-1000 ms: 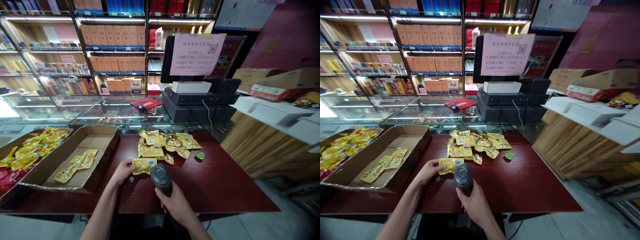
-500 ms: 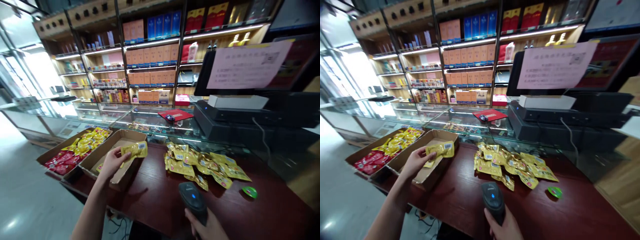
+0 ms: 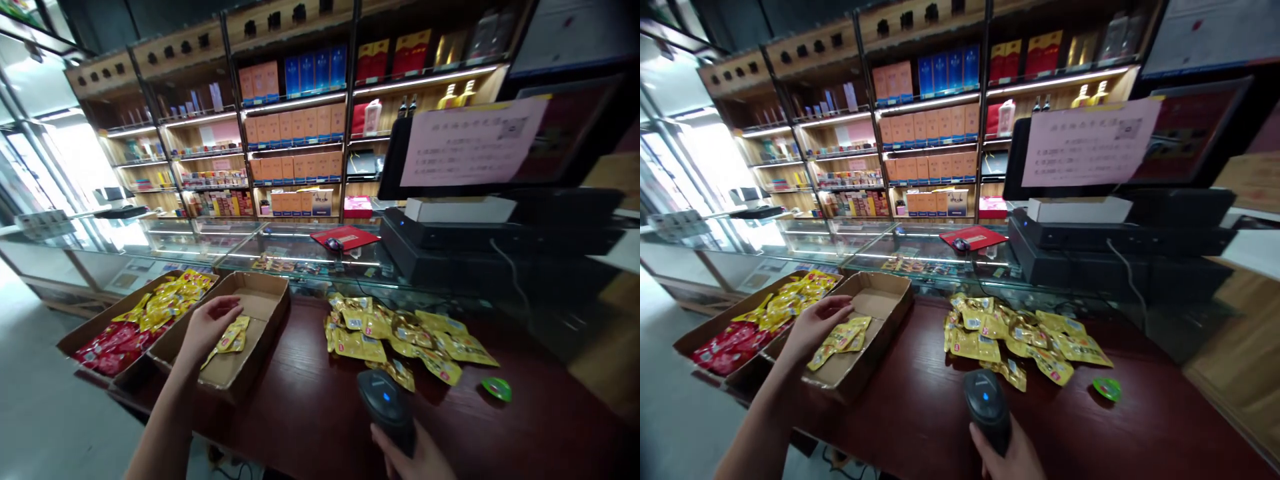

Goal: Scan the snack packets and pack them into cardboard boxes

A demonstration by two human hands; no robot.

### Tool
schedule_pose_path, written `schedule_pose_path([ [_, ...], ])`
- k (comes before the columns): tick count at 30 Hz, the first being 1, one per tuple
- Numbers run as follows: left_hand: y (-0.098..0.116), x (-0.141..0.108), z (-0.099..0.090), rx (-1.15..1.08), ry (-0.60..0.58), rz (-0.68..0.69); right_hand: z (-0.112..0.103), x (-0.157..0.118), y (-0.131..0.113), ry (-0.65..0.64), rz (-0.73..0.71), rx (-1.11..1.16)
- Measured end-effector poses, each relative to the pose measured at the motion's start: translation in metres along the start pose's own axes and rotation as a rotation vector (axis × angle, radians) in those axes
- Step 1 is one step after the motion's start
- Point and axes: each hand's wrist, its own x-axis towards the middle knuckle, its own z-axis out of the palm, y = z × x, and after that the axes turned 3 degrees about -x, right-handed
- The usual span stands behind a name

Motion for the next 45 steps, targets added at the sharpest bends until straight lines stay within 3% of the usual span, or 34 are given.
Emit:
schedule_pose_path([
  [4,-0.007,-0.009,0.059,-0.003,-0.207,0.002,-0.006,-0.006,0.000,0.048,0.043,0.062],
  [13,-0.017,-0.034,0.213,0.035,-0.616,0.094,-0.038,-0.023,0.000,0.123,0.099,0.139],
  [17,-0.014,-0.036,0.262,0.199,-0.659,0.181,-0.052,-0.032,0.006,0.163,0.082,0.148],
  [23,-0.032,-0.028,0.311,0.642,-0.564,0.523,-0.062,-0.039,0.014,0.169,0.037,0.159],
  [28,-0.056,-0.026,0.321,0.799,-0.586,0.591,-0.062,-0.039,0.016,0.160,0.027,0.166],
  [34,-0.058,-0.031,0.305,0.671,-0.580,0.505,-0.056,-0.036,0.017,0.140,0.034,0.171],
  [41,-0.049,-0.048,0.261,0.270,-0.570,0.243,-0.046,-0.035,0.004,0.109,-0.006,0.142],
  [45,-0.056,-0.062,0.228,-0.125,-0.680,-0.061,-0.039,-0.037,-0.005,0.076,-0.031,0.130],
])
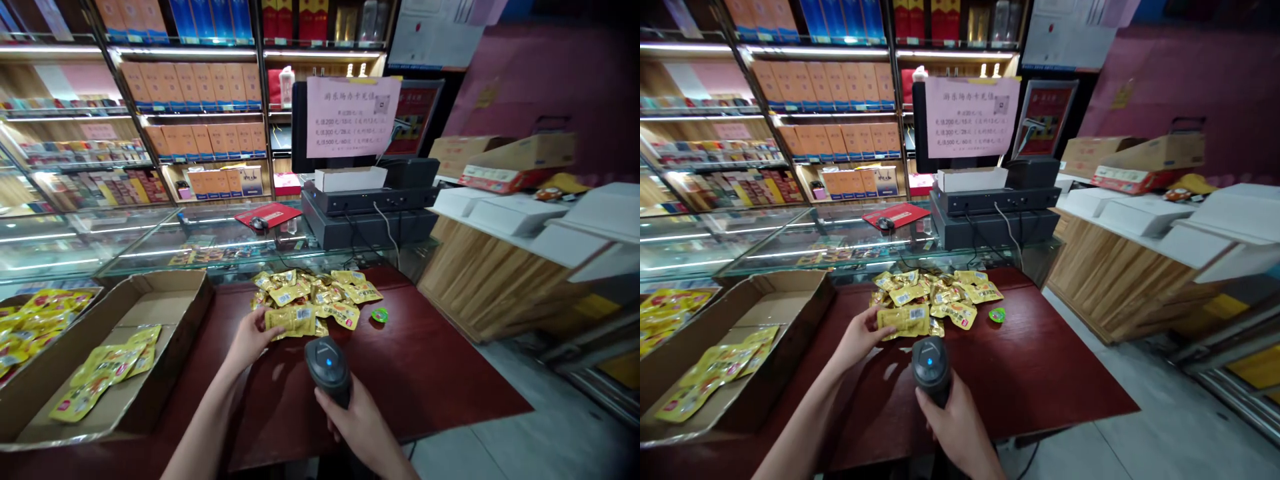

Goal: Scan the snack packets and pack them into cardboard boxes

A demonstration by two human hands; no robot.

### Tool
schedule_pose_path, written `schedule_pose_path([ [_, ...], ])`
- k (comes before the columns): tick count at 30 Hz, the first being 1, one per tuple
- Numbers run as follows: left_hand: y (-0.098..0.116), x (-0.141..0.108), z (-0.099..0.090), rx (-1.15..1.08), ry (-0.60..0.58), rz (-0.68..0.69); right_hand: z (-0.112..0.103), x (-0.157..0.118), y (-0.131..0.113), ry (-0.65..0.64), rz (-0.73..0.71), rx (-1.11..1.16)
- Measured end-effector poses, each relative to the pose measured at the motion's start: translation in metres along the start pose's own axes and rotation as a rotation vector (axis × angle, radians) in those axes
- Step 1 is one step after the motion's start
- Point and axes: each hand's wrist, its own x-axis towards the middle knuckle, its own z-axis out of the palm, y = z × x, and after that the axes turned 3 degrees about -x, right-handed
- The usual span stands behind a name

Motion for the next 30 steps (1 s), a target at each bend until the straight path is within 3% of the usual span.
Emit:
schedule_pose_path([
  [3,-0.008,-0.022,-0.013,-0.234,-0.040,-0.115,0.006,-0.001,-0.005,-0.015,0.003,-0.018],
  [9,-0.020,-0.047,-0.027,-0.319,0.002,-0.222,0.017,-0.005,-0.012,-0.066,-0.010,-0.031],
  [18,-0.022,-0.054,-0.027,-0.369,-0.023,-0.233,0.027,-0.007,-0.005,-0.104,-0.043,-0.048],
  [30,-0.007,-0.058,-0.021,-0.337,-0.032,-0.238,0.026,-0.009,-0.004,-0.074,-0.012,-0.050],
])
